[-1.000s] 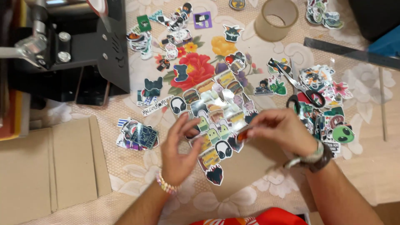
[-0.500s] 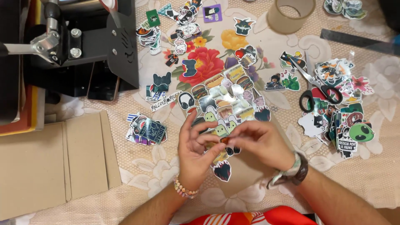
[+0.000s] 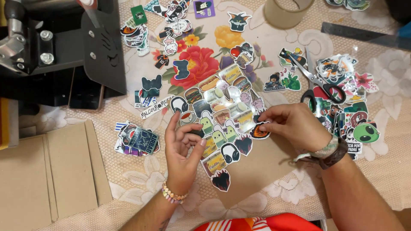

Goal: Applying various stickers to a cardboard sheet and trimming them with scissors

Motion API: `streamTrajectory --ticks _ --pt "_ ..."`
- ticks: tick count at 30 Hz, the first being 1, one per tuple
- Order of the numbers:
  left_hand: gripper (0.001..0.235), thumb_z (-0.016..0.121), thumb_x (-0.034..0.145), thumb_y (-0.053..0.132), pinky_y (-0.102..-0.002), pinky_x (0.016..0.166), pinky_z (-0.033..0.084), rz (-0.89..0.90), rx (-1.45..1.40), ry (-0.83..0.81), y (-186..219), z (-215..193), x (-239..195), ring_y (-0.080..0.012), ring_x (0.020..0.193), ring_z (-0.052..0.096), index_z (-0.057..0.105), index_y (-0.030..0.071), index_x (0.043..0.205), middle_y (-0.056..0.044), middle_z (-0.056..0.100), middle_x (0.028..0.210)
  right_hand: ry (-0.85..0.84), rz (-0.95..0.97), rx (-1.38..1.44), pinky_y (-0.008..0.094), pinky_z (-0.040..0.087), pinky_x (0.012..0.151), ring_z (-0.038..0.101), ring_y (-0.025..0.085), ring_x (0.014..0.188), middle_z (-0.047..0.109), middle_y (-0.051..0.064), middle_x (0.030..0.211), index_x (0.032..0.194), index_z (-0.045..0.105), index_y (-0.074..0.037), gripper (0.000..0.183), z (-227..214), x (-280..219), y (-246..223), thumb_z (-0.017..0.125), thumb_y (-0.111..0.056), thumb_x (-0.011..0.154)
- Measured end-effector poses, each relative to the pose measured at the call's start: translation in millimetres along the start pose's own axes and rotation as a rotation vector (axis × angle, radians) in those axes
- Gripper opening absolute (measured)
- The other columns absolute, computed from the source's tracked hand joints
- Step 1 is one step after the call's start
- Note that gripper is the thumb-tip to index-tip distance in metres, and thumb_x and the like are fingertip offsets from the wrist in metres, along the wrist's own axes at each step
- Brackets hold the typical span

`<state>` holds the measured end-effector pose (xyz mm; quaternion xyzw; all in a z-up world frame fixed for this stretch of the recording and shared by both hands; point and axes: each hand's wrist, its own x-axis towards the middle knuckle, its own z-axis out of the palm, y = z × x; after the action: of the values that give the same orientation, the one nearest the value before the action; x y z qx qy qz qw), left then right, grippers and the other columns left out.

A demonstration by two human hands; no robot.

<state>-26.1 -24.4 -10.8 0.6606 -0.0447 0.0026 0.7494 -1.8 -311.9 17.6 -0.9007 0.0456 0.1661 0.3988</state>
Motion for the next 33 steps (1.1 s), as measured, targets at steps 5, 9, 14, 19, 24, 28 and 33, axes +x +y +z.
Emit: streamTrajectory --ticks 5,9,14,19,24,28,33 --pt "0.076 0.065 0.089 0.001 -0.026 0.080 0.052 -0.012 0.000 -0.005 1.6 0.1 1.3 -0.0107 0.084 0.063 0.026 0.007 0.154 -0.018 0.066 0.115 0.050 -0.081 -0.011 0.022 0.048 0.060 0.063 0.006 0.063 0.074 -0.002 0.068 0.089 0.082 -0.015 0.021 7.8 1.6 3.0 0.089 -0.026 0.073" --pt "0.076 0.066 0.088 0.002 -0.026 0.081 0.051 -0.017 -0.006 -0.003 2.6 0.6 0.3 -0.0105 0.085 0.063 0.027 0.007 0.154 -0.018 0.066 0.115 0.083 -0.016 -0.129 0.025 0.045 0.060 0.059 0.006 0.058 0.069 -0.006 0.064 0.089 0.079 -0.018 0.026 9.8 -1.7 -5.4 0.090 -0.034 0.072" --pt "0.075 0.064 0.089 0.002 -0.026 0.080 0.051 -0.007 0.005 -0.011 4.9 0.7 0.1 -0.0101 0.084 0.062 0.027 0.006 0.154 -0.017 0.066 0.115 0.202 0.038 -0.274 0.033 0.046 0.065 0.064 0.014 0.063 0.072 -0.002 0.069 0.088 0.076 -0.019 0.029 -9.2 -10.6 -9.4 0.078 -0.047 0.081" --pt "0.075 0.065 0.089 0.004 -0.026 0.081 0.053 -0.019 0.009 -0.012 5.5 0.9 -0.4 -0.0105 0.084 0.062 0.027 0.006 0.154 -0.016 0.066 0.114 0.232 -0.313 -0.283 0.035 0.051 0.079 0.065 0.018 0.085 0.070 0.002 0.100 0.106 0.076 -0.018 0.033 -8.5 -10.1 -9.6 0.081 -0.037 0.078" --pt "0.076 0.066 0.090 0.005 -0.025 0.077 0.050 -0.002 -0.021 -0.008 0.5 0.2 -0.8 -0.0091 0.083 0.063 0.026 0.006 0.155 -0.017 0.067 0.114 0.052 -0.123 -0.437 0.040 0.049 0.068 0.066 0.020 0.079 0.064 -0.005 0.099 0.093 0.073 -0.027 0.031 4.8 -7.8 -9.3 0.082 -0.051 0.075" --pt "0.075 0.065 0.089 0.003 -0.025 0.080 0.052 -0.009 -0.001 -0.012 3.5 0.3 -1.1 -0.0100 0.083 0.062 0.027 0.007 0.154 -0.016 0.066 0.114 0.029 -0.035 -0.418 0.036 0.047 0.072 0.065 0.017 0.078 0.070 -0.005 0.082 0.073 0.074 -0.023 0.023 1.4 -6.0 -7.2 0.080 -0.044 0.079" --pt "0.075 0.064 0.090 0.002 -0.025 0.079 0.052 -0.009 -0.011 -0.012 3.5 0.6 -0.9 -0.0100 0.083 0.062 0.026 0.006 0.154 -0.017 0.066 0.115 0.055 0.075 -0.482 0.040 0.045 0.068 0.066 0.022 0.075 0.073 -0.003 0.079 0.072 0.073 -0.023 0.030 2.7 -6.4 -8.2 0.076 -0.050 0.081"
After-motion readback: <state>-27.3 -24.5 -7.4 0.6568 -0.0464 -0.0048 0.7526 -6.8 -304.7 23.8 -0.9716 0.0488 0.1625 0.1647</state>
